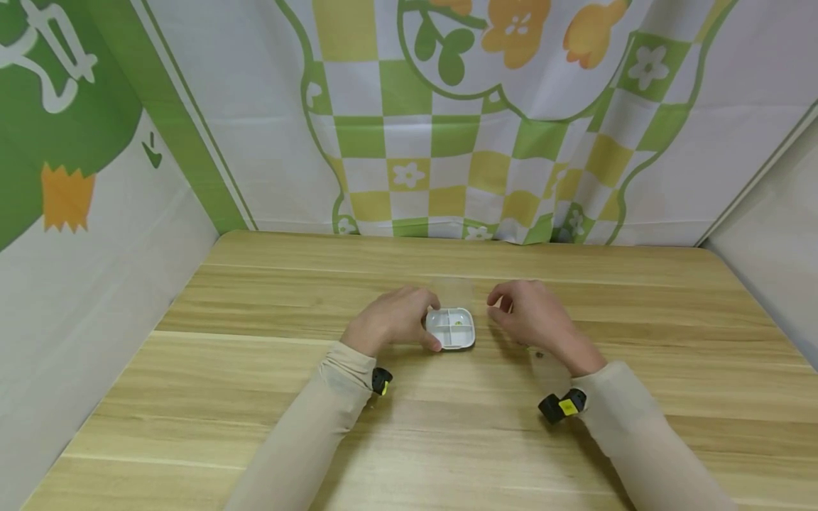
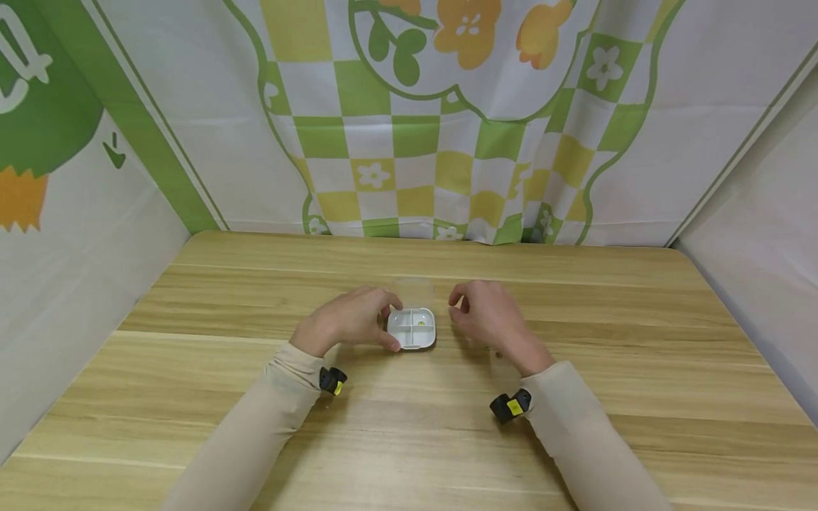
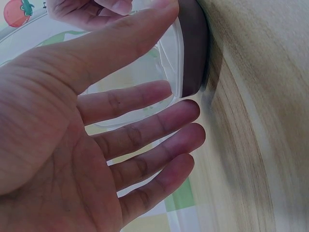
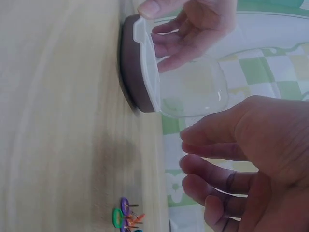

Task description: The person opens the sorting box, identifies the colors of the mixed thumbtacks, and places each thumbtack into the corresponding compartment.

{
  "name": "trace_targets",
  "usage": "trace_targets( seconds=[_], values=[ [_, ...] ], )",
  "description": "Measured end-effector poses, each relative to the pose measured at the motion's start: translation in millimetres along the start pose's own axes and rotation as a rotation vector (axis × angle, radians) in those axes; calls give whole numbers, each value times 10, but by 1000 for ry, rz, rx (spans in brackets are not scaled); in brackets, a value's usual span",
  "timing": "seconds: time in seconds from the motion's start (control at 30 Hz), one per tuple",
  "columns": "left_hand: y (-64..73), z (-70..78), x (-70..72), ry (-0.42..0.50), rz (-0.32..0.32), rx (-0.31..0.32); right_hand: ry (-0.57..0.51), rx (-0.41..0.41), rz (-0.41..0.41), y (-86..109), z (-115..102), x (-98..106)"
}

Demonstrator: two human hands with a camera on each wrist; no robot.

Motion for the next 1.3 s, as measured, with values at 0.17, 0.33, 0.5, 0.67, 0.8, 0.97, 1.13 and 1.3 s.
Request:
trace_targets(
  seconds=[0.17, 0.33, 0.5, 0.67, 0.8, 0.97, 1.13, 1.3],
  values=[
    [6, 0, 1, 12, 5, 3, 33, 21, -38, 13, 27, 33],
    [8, -4, 1, 14, 5, 8, 57, 40, -49, 29, 73, 92],
    [19, 0, 6, 16, 3, 15, 46, 57, -98, 65, 95, 132],
    [26, 7, 10, 18, 3, 14, 36, 82, -176, 109, 107, 146],
    [27, 11, 8, 16, 3, 11, 35, 90, -224, 137, 125, 148],
    [31, 9, 6, 18, 3, 14, 14, 83, -289, 158, 150, 131],
    [35, 12, 9, 14, 2, 15, 0, 45, -381, 173, 194, 74],
    [26, 7, 4, 7, 2, 13, 2, 31, -425, 187, 202, 45]
  ],
)
Point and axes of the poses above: each hand's wrist, its own y-axis away from the middle knuckle, its own x-axis out of the back of the hand, z = x × y, the point moved 8 cm from there along -y, towards the middle knuckle, and after that the axes turned 8 degrees about -z, right-handed, at the moved point
